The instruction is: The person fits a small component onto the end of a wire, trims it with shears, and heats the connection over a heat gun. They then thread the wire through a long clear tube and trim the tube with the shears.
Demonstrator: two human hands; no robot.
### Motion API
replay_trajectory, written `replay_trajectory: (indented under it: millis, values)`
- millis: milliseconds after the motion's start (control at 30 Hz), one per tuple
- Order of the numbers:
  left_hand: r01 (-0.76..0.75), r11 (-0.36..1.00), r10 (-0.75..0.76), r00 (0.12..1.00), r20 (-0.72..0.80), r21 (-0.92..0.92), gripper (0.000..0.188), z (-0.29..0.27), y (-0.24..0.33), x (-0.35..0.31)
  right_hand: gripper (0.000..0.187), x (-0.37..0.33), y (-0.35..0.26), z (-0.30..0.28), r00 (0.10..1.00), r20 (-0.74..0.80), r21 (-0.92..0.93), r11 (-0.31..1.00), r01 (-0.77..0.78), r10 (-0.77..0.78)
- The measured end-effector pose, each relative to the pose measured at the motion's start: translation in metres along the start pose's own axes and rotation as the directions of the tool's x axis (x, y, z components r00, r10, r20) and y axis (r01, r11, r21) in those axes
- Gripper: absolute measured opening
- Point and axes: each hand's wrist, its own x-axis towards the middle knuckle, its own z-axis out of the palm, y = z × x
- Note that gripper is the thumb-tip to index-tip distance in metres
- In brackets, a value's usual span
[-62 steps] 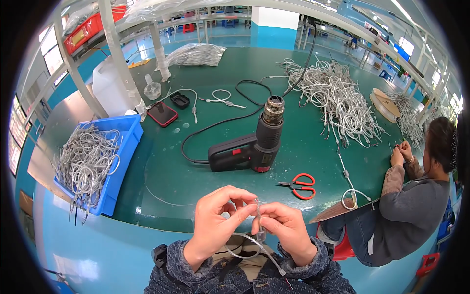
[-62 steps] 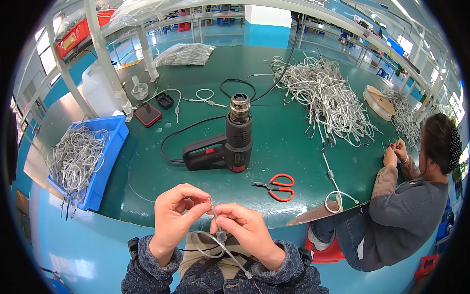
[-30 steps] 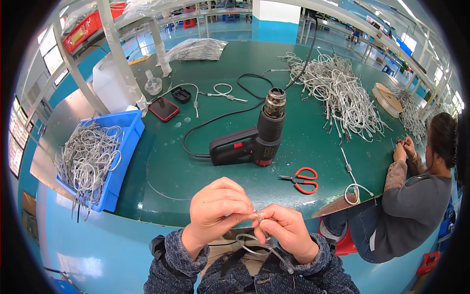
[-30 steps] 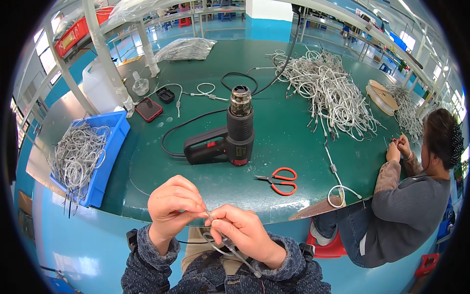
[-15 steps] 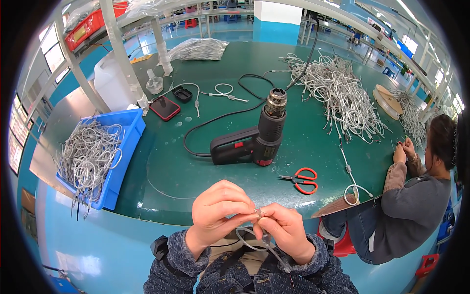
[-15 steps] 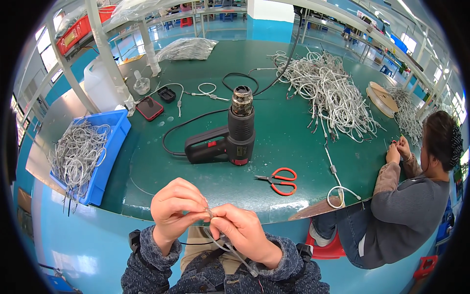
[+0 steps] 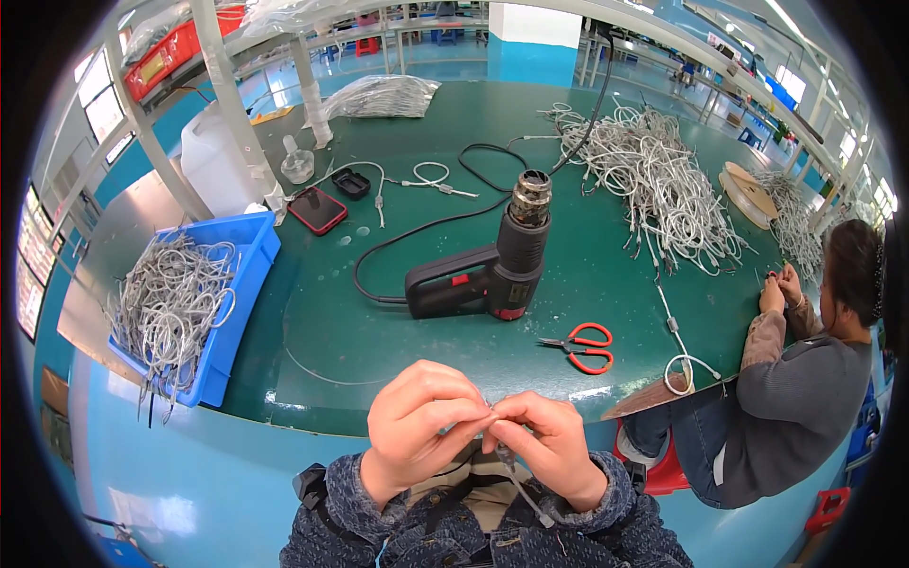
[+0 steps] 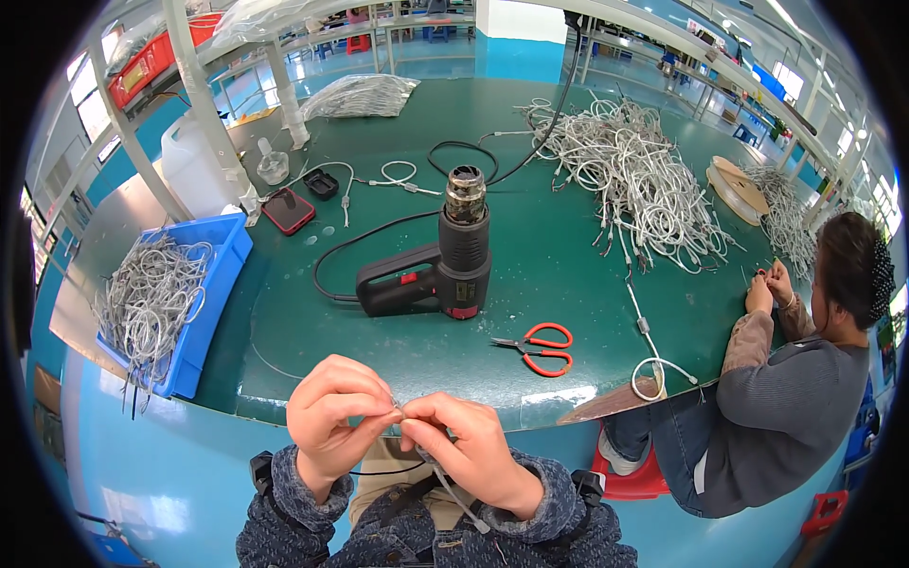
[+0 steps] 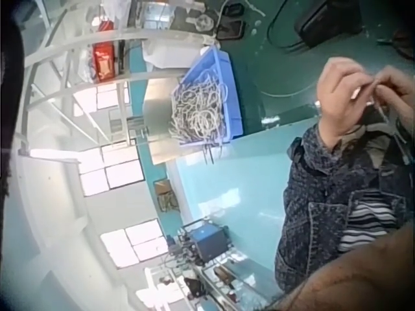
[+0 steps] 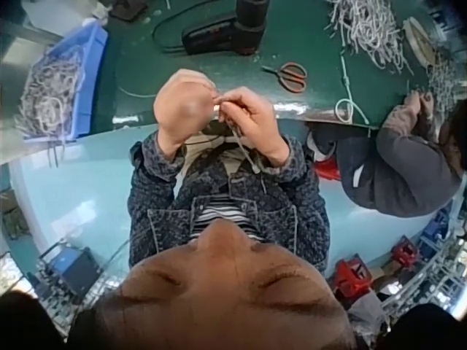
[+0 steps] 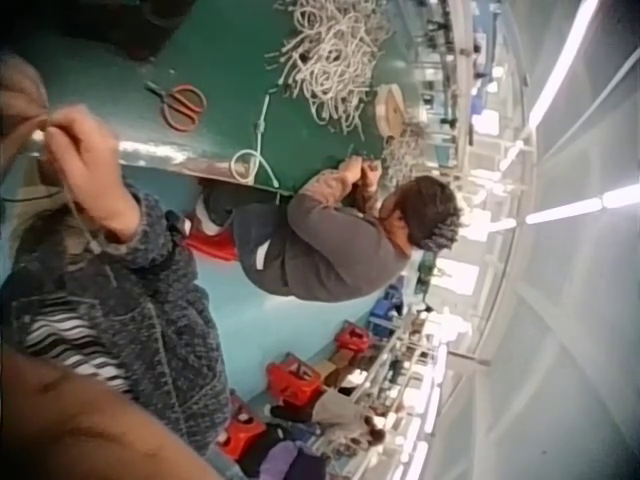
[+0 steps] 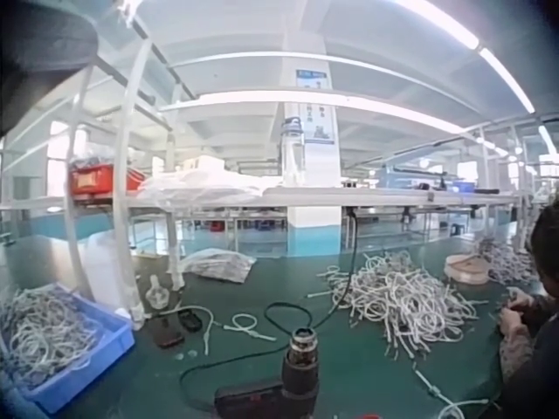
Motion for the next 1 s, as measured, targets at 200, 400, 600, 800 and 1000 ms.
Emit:
replay_trajectory:
  millis: [200, 400, 600, 800, 1000]
  values:
    - [0.124, 0.977, -0.124, 0.992, 0.009, -0.175, 0.020, 0.005, 0.000, -0.005, 0.009, -0.001, -0.005, 0.004, 0.996, 0.009, 0.110, 0.990, -0.093, 0.092]
    - [0.138, 0.965, -0.139, 0.990, 0.014, -0.222, 0.020, 0.009, 0.000, -0.004, 0.013, -0.003, -0.008, 0.005, 0.975, 0.050, 0.337, 0.915, -0.221, 0.218]
    - [0.106, 0.969, -0.095, 0.994, 0.060, -0.223, 0.022, 0.005, -0.007, -0.005, 0.015, -0.004, -0.002, 0.007, 0.955, 0.126, 0.534, 0.792, -0.294, 0.270]
    - [0.044, 0.976, -0.018, 0.993, 0.119, -0.214, 0.022, 0.002, -0.008, -0.002, 0.015, -0.006, -0.004, 0.004, 0.955, 0.129, 0.509, 0.809, -0.296, 0.268]
    - [-0.014, 0.983, 0.040, 0.989, 0.145, -0.181, 0.017, -0.002, -0.011, 0.002, 0.015, -0.006, -0.003, 0.007, 0.964, 0.104, 0.484, 0.834, -0.265, 0.246]
